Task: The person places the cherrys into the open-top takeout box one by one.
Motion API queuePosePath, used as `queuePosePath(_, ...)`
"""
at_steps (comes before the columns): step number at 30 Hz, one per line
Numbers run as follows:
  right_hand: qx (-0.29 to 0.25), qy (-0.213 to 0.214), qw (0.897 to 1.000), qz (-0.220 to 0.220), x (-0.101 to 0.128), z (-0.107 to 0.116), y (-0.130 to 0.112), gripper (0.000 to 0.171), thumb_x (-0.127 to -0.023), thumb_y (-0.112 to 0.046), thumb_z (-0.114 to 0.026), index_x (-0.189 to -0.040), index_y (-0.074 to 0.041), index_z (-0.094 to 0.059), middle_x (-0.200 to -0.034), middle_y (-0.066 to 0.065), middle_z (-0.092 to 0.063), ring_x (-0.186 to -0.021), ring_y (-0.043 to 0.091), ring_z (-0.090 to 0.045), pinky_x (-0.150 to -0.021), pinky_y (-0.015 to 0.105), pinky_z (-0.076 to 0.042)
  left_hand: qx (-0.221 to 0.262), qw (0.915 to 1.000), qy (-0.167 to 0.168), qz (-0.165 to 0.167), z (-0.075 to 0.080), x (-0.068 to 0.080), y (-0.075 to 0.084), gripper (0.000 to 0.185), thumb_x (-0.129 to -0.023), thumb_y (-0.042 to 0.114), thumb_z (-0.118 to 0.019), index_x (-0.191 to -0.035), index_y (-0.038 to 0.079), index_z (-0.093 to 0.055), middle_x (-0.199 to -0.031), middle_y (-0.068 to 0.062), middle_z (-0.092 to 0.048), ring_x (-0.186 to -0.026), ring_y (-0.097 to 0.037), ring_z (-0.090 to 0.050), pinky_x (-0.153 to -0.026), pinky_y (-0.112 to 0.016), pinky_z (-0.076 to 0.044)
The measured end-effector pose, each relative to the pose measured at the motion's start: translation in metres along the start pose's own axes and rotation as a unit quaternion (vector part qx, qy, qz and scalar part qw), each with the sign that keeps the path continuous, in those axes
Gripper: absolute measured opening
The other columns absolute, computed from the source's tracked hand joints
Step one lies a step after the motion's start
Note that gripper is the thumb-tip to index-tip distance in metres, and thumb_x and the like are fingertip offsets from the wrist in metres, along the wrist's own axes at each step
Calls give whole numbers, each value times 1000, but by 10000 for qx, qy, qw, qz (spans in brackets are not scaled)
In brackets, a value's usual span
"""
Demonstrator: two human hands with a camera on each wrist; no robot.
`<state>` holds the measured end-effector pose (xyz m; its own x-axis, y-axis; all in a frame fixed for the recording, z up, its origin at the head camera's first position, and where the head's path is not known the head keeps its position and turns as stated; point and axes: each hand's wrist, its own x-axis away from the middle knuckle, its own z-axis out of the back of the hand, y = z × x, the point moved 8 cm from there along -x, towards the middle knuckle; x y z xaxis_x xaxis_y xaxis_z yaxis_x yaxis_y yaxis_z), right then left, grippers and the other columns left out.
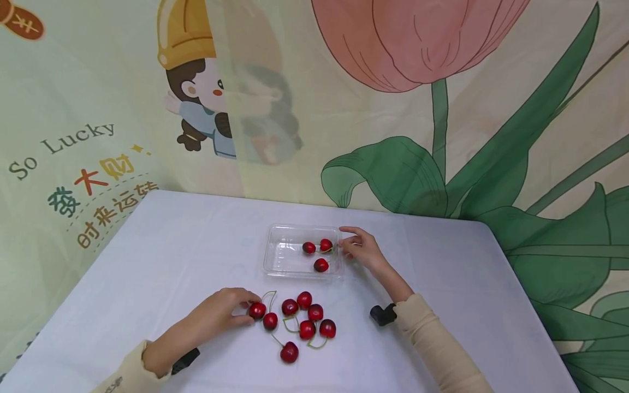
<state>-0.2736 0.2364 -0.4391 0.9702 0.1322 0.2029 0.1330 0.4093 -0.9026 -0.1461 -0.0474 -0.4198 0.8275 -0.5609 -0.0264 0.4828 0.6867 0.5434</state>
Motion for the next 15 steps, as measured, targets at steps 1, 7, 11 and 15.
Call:
queuePosePath(1,-3,10,10000,0,0,0,0,44,-99,-14,-57,-141,-7,-46,-116,23,-64,-90,22,-64,-80,30,-55,-34,10000,13,-14,0,0,0,31,-77,10,-81,-105,3,-70,-90,-1,-69,-80,-15,-63,-70,-30,-53)
queuePosePath(7,-26,14,10000,-12,-1,0,4,45,-99,-15,-58,-141,-7,-46,-116,22,-64,-89,19,-64,-78,26,-54,-190,9998,110,33,1,5,1,33,-78,10,-80,-109,4,-69,-96,-3,-71,-80,-13,-66,-69,-30,-54)
queuePosePath(11,-27,31,10000,-23,-1,0,5,45,-99,-16,-58,-141,-8,-46,-116,22,-64,-89,19,-64,-79,27,-55,-229,9994,263,5,5,11,4,33,-79,9,-79,-111,5,-69,-101,-4,-71,-83,-13,-66,-71,-31,-55)
queuePosePath(15,-26,47,10000,-7,-1,0,4,44,-99,-16,-58,-141,-8,-47,-115,22,-65,-90,21,-64,-80,30,-55,-298,9980,551,-83,15,17,9,33,-81,12,-78,-112,8,-69,-105,-2,-71,-83,-11,-66,-71,-29,-55)
